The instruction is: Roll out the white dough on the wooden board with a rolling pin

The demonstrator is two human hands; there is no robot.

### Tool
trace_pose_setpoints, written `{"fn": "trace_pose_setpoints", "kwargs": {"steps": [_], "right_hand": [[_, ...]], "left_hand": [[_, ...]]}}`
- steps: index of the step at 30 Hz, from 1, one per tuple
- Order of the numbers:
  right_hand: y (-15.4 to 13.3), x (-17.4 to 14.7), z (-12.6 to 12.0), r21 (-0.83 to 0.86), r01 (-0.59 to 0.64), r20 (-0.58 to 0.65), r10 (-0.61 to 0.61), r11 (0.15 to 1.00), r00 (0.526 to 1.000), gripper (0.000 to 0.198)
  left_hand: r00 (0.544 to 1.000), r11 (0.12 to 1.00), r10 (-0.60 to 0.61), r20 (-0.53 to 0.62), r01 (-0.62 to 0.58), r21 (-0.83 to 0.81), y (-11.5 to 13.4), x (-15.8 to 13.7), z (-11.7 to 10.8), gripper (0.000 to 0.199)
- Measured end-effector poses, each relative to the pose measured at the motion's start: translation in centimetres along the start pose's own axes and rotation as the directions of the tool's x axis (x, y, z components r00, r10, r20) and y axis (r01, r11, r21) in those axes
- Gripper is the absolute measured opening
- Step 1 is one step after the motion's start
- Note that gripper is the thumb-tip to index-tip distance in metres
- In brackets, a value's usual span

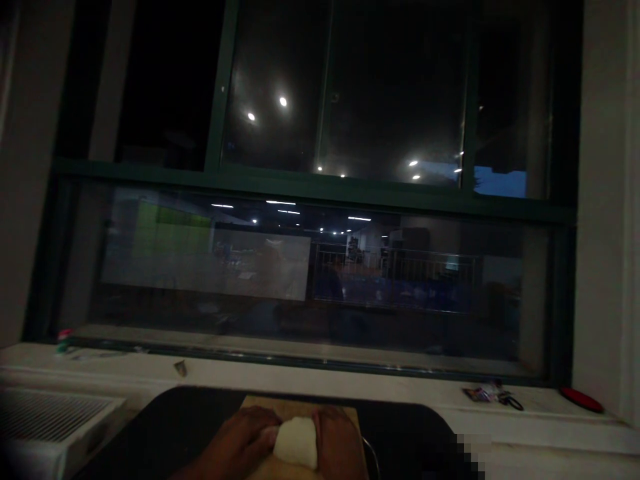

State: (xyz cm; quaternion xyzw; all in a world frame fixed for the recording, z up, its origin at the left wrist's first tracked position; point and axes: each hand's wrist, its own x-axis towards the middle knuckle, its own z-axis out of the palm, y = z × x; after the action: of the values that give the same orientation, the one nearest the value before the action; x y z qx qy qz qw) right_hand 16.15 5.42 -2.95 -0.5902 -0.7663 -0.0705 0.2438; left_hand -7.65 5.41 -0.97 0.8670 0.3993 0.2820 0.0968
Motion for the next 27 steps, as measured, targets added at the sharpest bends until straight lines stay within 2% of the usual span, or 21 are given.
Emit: {"fn": "trace_pose_setpoints", "kwargs": {"steps": [3, 7, 10, 12, 15, 19, 22, 25, 27], "right_hand": [[-0.2, -0.5, -0.3, -0.037, 0.011, -0.001, -0.011, 0.999, 1.000, 0.026], [-0.6, -0.4, -0.7, -0.110, -0.070, 0.038, 0.075, 0.991, 0.996, 0.032], [-0.5, -0.2, -0.8, -0.077, -0.141, 0.066, 0.146, 0.987, 0.987, 0.039], [-0.1, -0.3, -1.0, -0.018, -0.149, 0.089, 0.150, 0.989, 0.985, 0.033], [0.6, -0.9, -1.4, 0.061, -0.137, 0.157, 0.126, 0.989, 0.980, 0.025], [0.4, -2.0, -2.1, 0.144, -0.157, 0.156, 0.135, 0.977, 0.978, 0.040], [-0.2, -2.3, -2.5, 0.182, -0.170, 0.168, 0.140, 0.969, 0.976, 0.044], [-0.5, -2.0, -2.5, 0.170, -0.197, 0.167, 0.169, 0.965, 0.971, 0.043], [-0.3, -1.6, -2.3, 0.217, -0.234, 0.147, 0.205, 0.948, 0.968, 0.046]], "left_hand": [[0.999, 0.999, -0.047, 0.001, 0.047, -0.005, 0.2, -0.6, 0.2, 0.036], [0.998, 0.998, -0.058, 0.029, 0.059, -0.020, -0.1, -0.9, 0.3, 0.034], [0.996, 0.997, -0.078, 0.046, 0.079, -0.017, -0.7, -0.8, 0.4, 0.030], [0.994, 0.997, -0.073, 0.078, 0.072, 0.008, -0.7, -0.7, 0.3, 0.031], [0.995, 0.997, 0.012, 0.098, -0.020, 0.075, 0.3, -1.0, -0.5, 0.036], [0.992, 0.983, 0.089, 0.086, -0.102, 0.152, 2.4, -1.7, -2.2, 0.043], [0.976, 0.978, 0.132, 0.175, -0.157, 0.137, 3.2, -1.9, -2.9, 0.042], [0.943, 0.965, 0.218, 0.250, -0.246, 0.088, 3.2, -1.7, -2.1, 0.032], [0.920, 0.935, 0.325, 0.217, -0.348, 0.075, 2.8, -1.6, -0.8, 0.026]]}}
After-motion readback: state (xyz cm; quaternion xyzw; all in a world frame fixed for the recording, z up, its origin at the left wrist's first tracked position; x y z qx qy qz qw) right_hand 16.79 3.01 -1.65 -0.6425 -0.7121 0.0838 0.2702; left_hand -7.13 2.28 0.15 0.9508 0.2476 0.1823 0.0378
